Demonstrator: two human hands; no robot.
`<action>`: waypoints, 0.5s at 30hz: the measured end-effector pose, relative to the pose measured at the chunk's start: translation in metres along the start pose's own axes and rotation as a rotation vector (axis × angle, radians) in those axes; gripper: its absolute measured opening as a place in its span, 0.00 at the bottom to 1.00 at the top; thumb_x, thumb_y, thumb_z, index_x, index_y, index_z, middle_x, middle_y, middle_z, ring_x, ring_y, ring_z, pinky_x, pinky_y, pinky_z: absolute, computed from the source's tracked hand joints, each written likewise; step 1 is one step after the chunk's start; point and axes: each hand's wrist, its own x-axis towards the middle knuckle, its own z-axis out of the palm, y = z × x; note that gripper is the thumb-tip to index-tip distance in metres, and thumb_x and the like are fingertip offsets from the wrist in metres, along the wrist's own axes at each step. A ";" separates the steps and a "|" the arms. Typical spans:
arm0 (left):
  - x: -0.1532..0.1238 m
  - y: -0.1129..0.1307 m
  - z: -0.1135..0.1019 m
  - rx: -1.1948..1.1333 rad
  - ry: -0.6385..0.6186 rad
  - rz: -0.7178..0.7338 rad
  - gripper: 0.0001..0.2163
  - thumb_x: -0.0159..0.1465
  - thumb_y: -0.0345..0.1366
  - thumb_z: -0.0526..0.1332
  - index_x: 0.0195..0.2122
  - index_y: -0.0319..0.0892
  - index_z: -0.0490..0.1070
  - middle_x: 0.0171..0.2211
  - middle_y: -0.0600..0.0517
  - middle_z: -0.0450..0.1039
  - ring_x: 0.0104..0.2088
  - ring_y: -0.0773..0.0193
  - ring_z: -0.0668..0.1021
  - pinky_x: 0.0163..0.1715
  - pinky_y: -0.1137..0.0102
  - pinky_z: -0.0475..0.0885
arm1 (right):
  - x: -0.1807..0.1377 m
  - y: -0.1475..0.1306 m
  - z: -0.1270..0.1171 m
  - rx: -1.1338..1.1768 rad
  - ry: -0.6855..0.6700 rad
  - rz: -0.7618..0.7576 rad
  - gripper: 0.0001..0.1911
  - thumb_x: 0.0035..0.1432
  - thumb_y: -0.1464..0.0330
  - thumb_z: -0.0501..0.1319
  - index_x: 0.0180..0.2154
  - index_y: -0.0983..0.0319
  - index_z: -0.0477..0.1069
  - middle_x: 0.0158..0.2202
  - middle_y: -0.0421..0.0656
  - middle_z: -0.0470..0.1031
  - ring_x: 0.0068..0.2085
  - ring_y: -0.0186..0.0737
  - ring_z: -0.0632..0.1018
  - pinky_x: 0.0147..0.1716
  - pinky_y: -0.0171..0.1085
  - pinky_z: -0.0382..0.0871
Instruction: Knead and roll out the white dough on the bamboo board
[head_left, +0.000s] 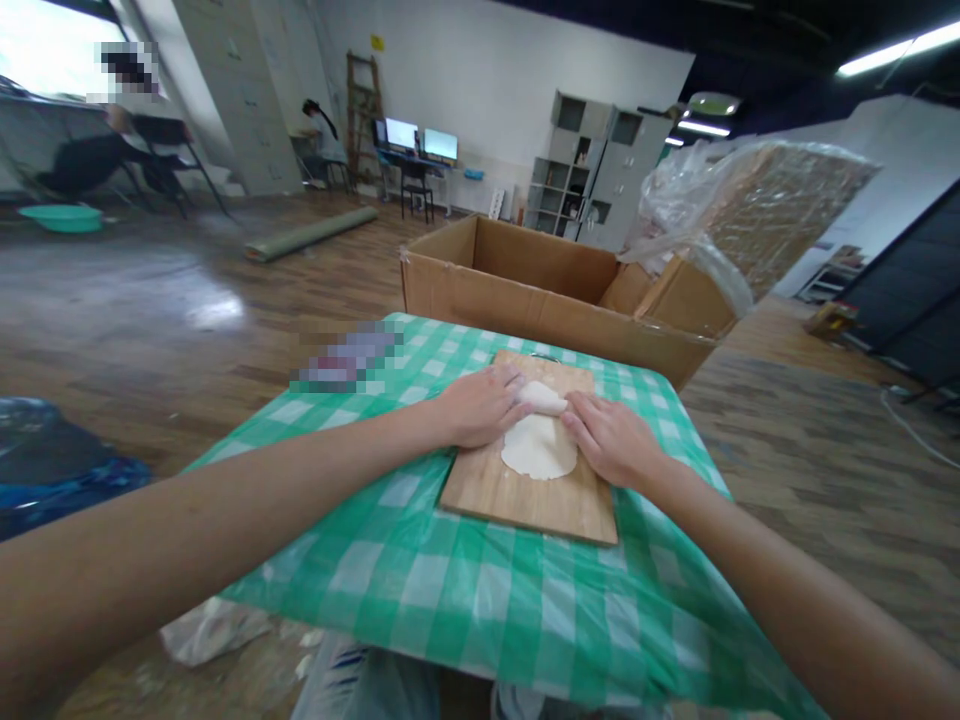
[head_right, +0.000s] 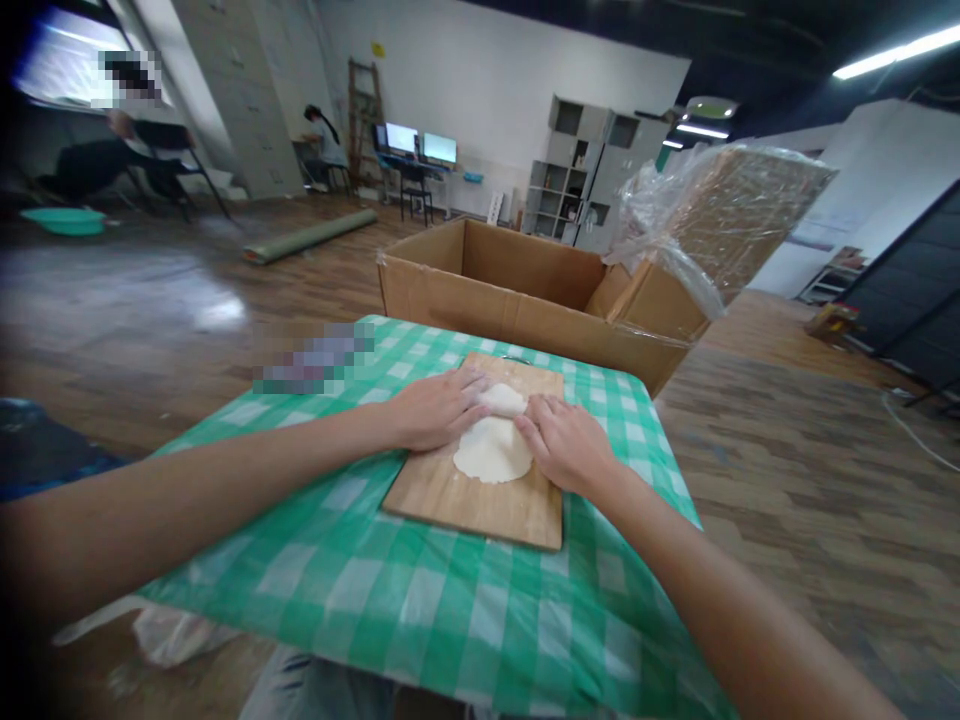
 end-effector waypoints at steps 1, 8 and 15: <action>0.000 0.000 -0.001 0.001 -0.010 0.016 0.29 0.77 0.50 0.38 0.67 0.38 0.64 0.68 0.40 0.64 0.71 0.52 0.63 0.69 0.58 0.53 | -0.008 -0.006 0.000 0.007 0.004 0.010 0.31 0.76 0.54 0.37 0.60 0.63 0.68 0.60 0.54 0.76 0.58 0.53 0.77 0.56 0.49 0.68; 0.018 -0.011 0.004 -0.055 -0.050 0.041 0.32 0.77 0.52 0.36 0.71 0.36 0.59 0.72 0.41 0.56 0.74 0.53 0.55 0.71 0.59 0.46 | -0.005 -0.018 0.020 -0.060 0.073 0.119 0.41 0.75 0.51 0.37 0.67 0.81 0.60 0.69 0.66 0.60 0.73 0.60 0.58 0.70 0.54 0.53; 0.059 -0.031 0.015 -0.101 -0.138 -0.048 0.34 0.76 0.55 0.34 0.74 0.40 0.51 0.75 0.43 0.50 0.73 0.51 0.57 0.68 0.57 0.54 | 0.039 0.024 0.030 -0.090 0.038 0.052 0.30 0.76 0.59 0.38 0.62 0.65 0.70 0.65 0.56 0.71 0.71 0.58 0.62 0.69 0.60 0.51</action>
